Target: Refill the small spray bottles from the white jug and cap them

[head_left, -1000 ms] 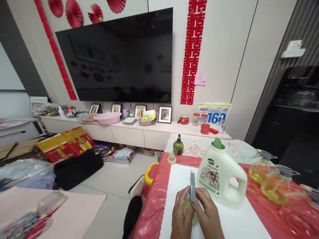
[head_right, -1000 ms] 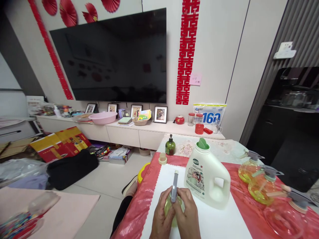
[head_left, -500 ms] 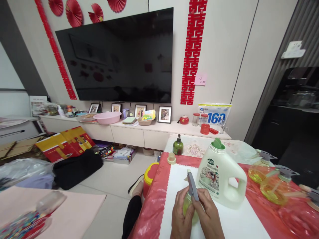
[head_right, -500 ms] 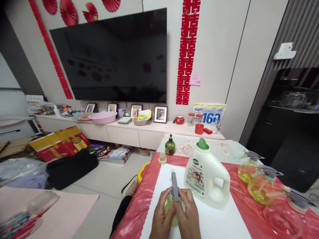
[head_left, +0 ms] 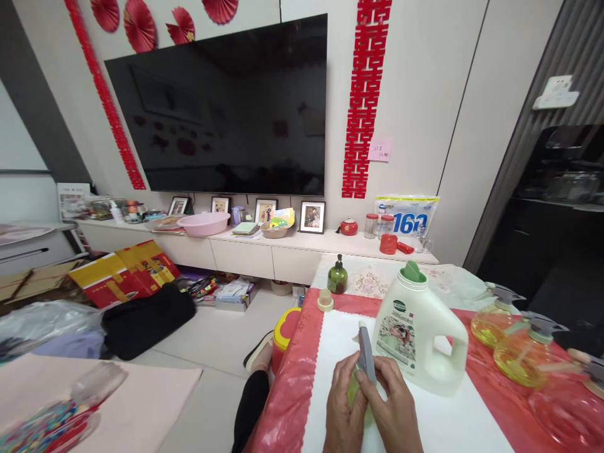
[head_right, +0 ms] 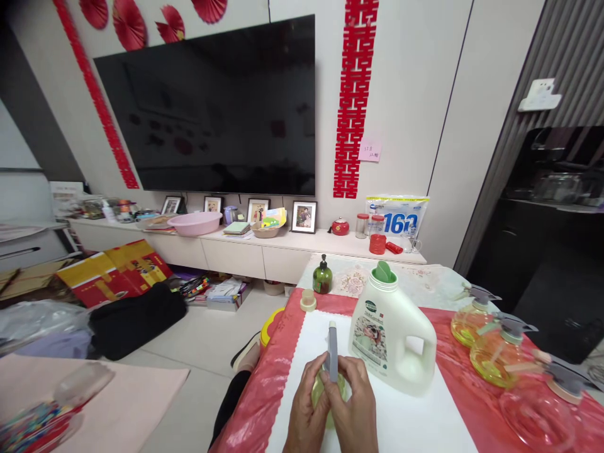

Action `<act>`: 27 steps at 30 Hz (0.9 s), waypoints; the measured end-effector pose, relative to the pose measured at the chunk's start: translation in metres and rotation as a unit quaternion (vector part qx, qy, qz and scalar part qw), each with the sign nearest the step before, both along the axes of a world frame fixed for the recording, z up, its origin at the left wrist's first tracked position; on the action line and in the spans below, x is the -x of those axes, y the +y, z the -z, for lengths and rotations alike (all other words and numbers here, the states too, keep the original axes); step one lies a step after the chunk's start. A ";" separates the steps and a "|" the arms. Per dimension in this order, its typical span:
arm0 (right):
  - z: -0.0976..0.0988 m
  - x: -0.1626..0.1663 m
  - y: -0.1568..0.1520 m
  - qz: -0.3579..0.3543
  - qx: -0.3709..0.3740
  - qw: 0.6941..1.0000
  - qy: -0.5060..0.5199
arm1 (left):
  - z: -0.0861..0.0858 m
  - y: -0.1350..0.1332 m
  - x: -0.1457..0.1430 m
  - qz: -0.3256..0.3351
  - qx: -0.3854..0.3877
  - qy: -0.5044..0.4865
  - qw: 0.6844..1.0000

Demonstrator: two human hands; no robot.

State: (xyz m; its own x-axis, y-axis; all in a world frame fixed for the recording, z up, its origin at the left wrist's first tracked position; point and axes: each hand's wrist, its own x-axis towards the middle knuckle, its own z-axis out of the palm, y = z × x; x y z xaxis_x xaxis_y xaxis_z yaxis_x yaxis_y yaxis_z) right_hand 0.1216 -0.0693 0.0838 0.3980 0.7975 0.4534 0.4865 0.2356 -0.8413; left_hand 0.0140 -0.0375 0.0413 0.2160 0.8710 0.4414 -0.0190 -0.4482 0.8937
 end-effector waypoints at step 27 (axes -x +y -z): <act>-0.030 0.004 -0.009 -0.013 0.043 0.999 -0.011 | -0.021 -0.008 0.002 0.005 0.023 -0.005 1.000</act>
State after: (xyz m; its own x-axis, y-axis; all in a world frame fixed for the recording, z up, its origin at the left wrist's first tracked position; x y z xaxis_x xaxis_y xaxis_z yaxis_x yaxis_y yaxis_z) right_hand 0.1177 -0.0787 0.1137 0.3676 0.8432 0.3922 0.5004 0.1761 -0.8477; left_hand 0.0125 -0.0458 0.0620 0.2201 0.8881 0.4034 -0.0311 -0.4070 0.9129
